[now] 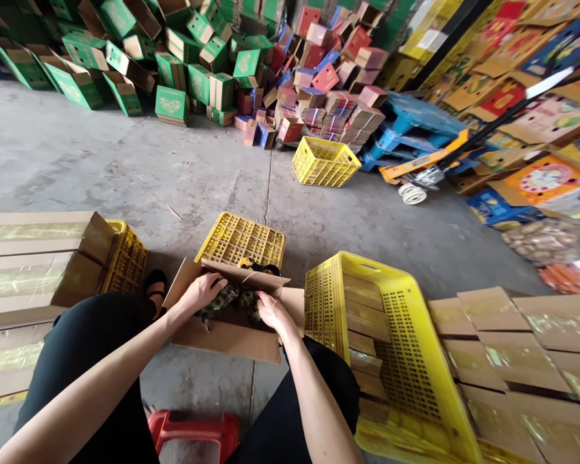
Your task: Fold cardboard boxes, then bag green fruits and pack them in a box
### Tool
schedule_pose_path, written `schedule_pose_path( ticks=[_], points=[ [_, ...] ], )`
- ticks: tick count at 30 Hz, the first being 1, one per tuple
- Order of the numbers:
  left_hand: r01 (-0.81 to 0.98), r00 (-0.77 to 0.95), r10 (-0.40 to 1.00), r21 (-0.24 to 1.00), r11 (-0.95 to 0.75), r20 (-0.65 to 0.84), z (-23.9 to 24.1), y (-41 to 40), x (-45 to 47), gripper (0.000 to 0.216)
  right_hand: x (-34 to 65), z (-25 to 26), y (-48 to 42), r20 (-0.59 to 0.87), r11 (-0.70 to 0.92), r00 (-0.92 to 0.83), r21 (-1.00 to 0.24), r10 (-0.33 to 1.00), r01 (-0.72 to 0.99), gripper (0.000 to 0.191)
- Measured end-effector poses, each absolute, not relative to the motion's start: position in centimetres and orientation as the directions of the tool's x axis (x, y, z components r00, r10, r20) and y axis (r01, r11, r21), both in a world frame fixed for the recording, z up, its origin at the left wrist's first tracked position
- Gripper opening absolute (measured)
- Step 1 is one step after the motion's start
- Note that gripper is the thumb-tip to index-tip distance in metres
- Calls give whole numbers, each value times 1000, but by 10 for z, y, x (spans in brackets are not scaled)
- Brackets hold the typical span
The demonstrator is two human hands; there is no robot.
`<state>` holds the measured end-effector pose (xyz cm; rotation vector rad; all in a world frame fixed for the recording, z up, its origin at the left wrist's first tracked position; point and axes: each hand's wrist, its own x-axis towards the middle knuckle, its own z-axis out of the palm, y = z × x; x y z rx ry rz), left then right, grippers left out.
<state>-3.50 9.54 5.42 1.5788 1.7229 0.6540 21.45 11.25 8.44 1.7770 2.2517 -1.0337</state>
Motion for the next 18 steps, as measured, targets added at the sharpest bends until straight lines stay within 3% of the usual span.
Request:
schedule_pose_path(
  ticks=[2,6,10,13,18],
  points=[
    [676,-4,992,731,95,-125,49,94,-37,24,214,87,114,-475,99,-320,-432,820,896,43],
    [831,112,993,546,-110,29,49,91,-36,39,212,88,114,-466,106,-299,-396,833,912,45],
    [802,324,934,479,-357,153,55,85,-22,31,207,80,113,-495,99,-268,-341,826,935,48],
    [759,442,894,497,-420,81,53,79,-10,28,202,74,114,-535,90,-255,-316,806,945,54],
    [846,380,902,471,-250,-204,41,75,-2,29,195,71,121,-527,93,-254,-312,811,945,45]
  ],
)
